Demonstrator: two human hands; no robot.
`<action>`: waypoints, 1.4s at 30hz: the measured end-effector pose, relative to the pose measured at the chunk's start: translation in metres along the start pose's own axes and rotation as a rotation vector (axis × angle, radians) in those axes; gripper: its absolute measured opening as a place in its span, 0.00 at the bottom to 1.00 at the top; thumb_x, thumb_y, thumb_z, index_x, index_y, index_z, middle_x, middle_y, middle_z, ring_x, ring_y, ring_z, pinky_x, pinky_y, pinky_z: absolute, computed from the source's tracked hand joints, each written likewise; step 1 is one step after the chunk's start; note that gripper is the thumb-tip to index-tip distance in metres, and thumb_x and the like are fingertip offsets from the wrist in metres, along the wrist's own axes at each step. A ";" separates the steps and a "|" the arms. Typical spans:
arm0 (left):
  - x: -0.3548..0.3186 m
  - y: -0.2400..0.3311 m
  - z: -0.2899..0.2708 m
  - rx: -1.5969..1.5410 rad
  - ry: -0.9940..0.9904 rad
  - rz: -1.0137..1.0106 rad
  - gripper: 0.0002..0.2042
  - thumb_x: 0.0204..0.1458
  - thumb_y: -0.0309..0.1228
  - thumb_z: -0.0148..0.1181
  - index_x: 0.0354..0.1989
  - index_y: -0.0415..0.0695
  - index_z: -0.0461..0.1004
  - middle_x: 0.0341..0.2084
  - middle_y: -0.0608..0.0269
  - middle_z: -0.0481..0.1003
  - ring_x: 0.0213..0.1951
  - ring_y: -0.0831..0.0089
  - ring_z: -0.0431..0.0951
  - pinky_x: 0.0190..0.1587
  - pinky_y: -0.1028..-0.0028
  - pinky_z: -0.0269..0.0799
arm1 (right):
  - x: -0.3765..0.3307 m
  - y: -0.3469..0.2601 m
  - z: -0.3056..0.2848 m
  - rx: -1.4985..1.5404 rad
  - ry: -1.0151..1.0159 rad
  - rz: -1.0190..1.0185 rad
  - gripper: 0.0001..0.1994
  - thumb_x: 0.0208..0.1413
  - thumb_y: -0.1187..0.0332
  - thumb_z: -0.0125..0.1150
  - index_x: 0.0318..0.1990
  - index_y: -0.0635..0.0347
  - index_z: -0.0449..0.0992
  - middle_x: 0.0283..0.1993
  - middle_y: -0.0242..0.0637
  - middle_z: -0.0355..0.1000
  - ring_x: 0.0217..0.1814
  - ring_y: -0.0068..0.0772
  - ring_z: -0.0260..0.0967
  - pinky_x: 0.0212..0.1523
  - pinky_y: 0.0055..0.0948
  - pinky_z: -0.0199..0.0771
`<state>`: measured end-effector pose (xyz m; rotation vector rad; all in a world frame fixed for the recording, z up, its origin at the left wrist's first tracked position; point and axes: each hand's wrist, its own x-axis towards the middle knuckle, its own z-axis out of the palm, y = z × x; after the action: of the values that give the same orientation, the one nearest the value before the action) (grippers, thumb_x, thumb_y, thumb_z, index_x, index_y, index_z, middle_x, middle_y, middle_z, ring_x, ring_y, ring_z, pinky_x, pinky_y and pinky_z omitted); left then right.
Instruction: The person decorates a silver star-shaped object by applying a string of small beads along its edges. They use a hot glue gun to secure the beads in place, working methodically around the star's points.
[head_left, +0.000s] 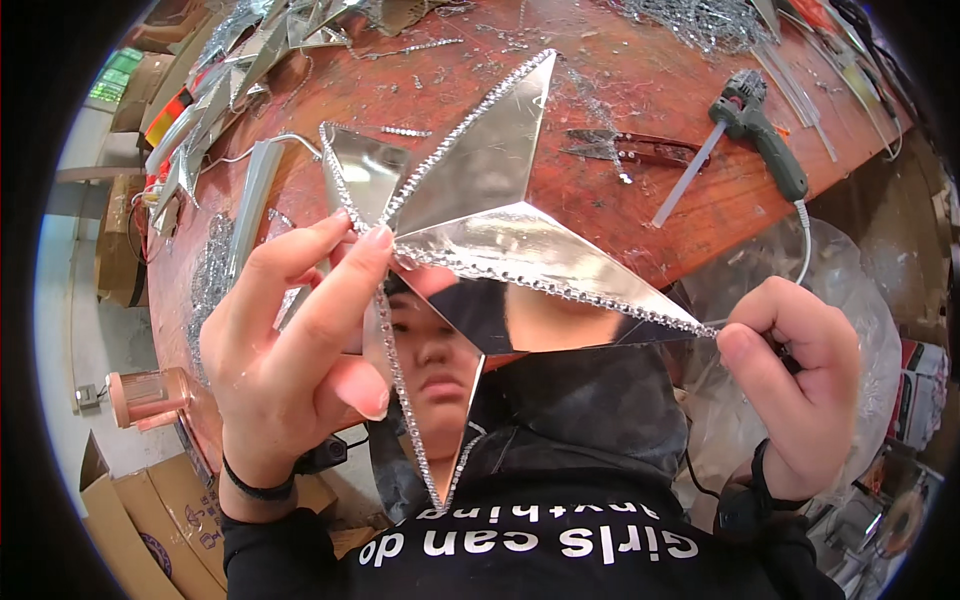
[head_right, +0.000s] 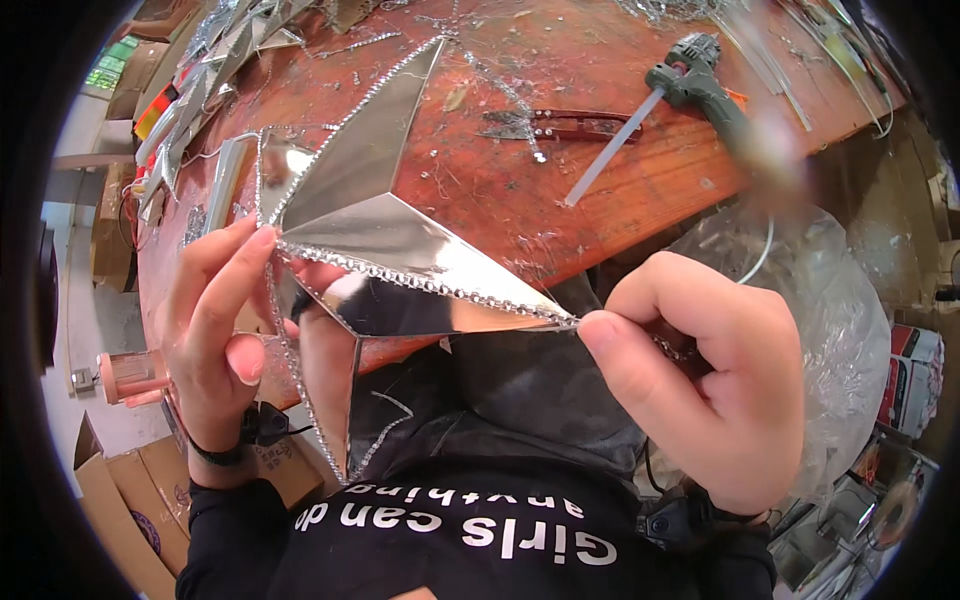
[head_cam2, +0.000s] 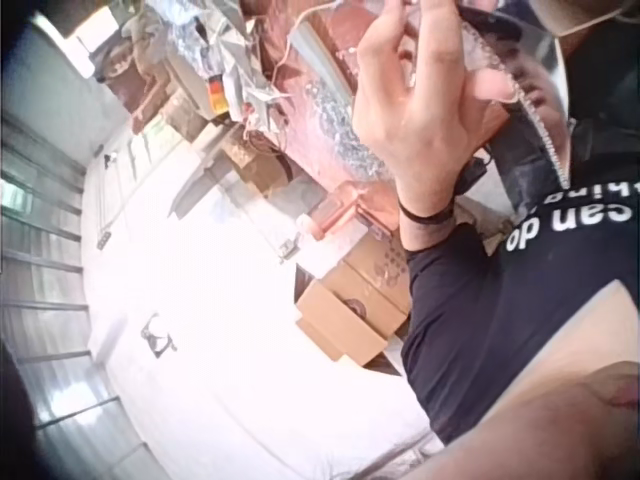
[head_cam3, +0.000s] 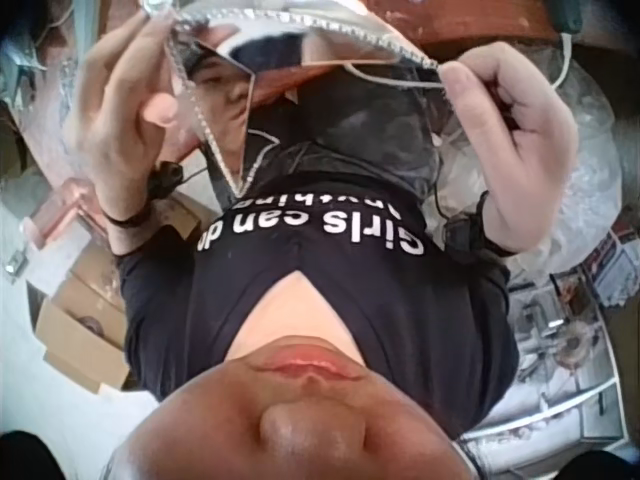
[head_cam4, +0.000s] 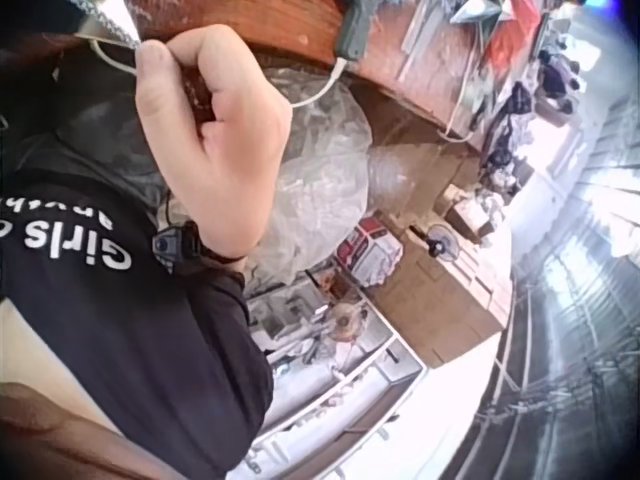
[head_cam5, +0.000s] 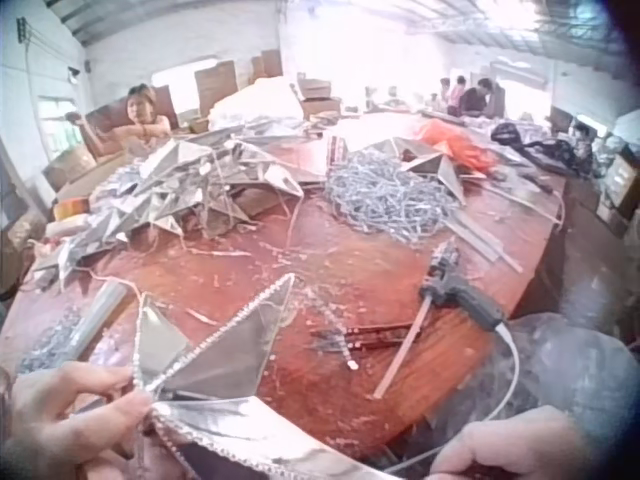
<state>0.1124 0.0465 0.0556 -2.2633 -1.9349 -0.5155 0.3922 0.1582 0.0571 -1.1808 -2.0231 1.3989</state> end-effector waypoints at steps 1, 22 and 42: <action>0.000 0.003 -0.001 -0.009 -0.009 -0.026 0.38 0.55 0.62 0.33 0.49 0.38 0.73 0.42 0.46 0.73 0.38 0.61 0.78 0.32 0.71 0.75 | 0.000 0.001 0.000 0.003 0.001 0.001 0.06 0.51 0.77 0.54 0.24 0.65 0.66 0.20 0.26 0.60 0.22 0.13 0.52 0.23 0.19 0.48; -0.002 0.004 0.004 -0.012 0.055 -0.005 0.25 0.56 0.50 0.49 0.50 0.40 0.71 0.43 0.47 0.73 0.41 0.57 0.77 0.38 0.67 0.76 | 0.006 0.015 0.002 0.081 -0.013 -0.045 0.08 0.50 0.77 0.59 0.22 0.66 0.68 0.16 0.24 0.60 0.18 0.11 0.53 0.19 0.18 0.51; -0.008 0.001 0.010 0.068 0.128 0.058 0.38 0.52 0.64 0.37 0.48 0.37 0.73 0.42 0.45 0.74 0.41 0.54 0.79 0.39 0.63 0.77 | 0.033 -0.014 0.018 0.299 -0.186 -0.033 0.24 0.57 0.73 0.49 0.62 0.65 0.55 0.42 0.36 0.72 0.44 0.19 0.65 0.48 0.20 0.61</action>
<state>0.1141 0.0423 0.0436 -2.1812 -1.7937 -0.5637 0.3550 0.1732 0.0577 -0.9145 -1.8553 1.7768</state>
